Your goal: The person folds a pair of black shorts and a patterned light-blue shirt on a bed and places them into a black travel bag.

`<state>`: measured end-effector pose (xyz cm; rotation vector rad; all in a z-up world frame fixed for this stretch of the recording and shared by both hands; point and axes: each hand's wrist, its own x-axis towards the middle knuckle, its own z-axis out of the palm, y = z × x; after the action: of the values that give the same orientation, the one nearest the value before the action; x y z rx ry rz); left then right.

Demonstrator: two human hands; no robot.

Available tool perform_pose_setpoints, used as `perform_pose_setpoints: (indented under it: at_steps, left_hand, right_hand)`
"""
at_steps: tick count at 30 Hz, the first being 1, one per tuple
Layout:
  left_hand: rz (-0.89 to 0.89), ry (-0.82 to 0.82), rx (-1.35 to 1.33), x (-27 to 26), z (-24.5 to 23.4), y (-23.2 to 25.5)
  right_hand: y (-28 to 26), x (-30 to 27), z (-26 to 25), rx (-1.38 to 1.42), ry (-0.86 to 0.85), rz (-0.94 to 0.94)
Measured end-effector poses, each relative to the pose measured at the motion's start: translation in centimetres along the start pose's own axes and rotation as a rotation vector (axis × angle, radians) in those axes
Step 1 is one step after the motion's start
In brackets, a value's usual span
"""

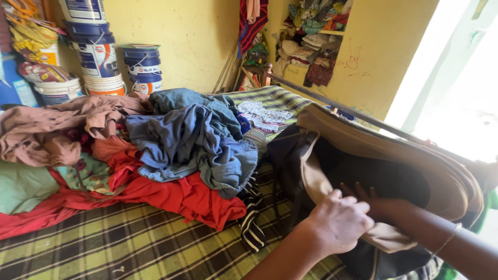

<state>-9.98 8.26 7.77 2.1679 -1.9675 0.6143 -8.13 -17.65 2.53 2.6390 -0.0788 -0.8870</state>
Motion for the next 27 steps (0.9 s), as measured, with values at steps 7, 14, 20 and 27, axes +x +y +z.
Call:
perform_pose_setpoints:
  at_steps: [7,14,20,27]
  left_hand:
    - [-0.120,-0.091,-0.192,0.2,-0.5,-0.2]
    - [-0.176,-0.364,-0.244,1.8,-0.7,0.9]
    - [-0.212,-0.348,-0.317,2.7,1.1,1.3]
    - [-0.206,-0.312,-0.325,2.8,1.1,1.9]
  right_hand:
    - [3.6,0.1,-0.4,0.222,-0.036,-0.100]
    - [5.6,-2.8,-4.8,-0.199,0.185,0.439]
    - [17.4,2.3,4.4,-0.168,0.118,0.377]
    - [19.8,6.1,9.4,-0.258,0.096,0.106]
